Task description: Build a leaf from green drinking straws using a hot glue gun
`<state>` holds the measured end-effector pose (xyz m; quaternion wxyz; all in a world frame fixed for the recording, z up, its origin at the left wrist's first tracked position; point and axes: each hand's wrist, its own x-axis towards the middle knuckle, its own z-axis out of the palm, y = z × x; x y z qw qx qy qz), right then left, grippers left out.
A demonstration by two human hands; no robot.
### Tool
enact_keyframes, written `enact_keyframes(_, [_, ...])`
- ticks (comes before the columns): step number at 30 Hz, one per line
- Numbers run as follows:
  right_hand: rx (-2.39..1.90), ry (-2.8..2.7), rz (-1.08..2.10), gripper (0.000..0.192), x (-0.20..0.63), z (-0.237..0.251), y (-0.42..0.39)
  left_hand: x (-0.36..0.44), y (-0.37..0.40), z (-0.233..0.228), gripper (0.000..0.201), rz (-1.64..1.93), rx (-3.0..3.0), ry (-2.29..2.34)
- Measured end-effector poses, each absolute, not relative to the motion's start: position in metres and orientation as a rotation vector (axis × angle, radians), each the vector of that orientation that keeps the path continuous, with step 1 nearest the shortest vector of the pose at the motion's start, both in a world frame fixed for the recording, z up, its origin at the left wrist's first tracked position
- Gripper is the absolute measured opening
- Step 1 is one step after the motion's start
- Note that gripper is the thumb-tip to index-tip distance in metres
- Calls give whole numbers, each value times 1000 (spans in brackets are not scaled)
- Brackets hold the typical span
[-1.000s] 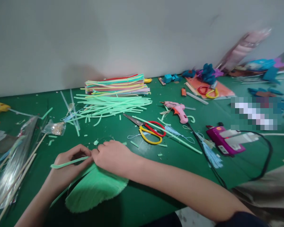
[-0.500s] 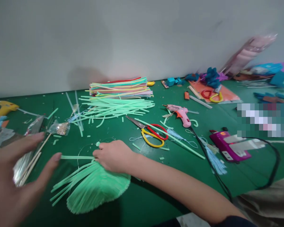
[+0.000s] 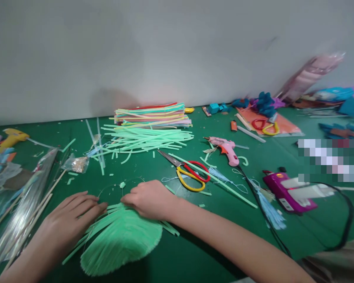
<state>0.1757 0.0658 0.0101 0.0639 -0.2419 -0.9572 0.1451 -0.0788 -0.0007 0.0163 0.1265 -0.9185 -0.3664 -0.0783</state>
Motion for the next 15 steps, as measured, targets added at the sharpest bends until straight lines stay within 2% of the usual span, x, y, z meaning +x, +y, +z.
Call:
enact_keyframes(3, [-650,-2837,370,34,181,-2,64,-89,-4,8,33,-251,-2669,-1058])
enact_keyframes(13, [-596,-2557,129,22,190,-17,55,-100,-19,1,11,-273,-2666,-1369])
enact_keyframes(15, [-575,-2572,126,22,190,-18,54,-100,-20,5,13,-287,-2678,-1420])
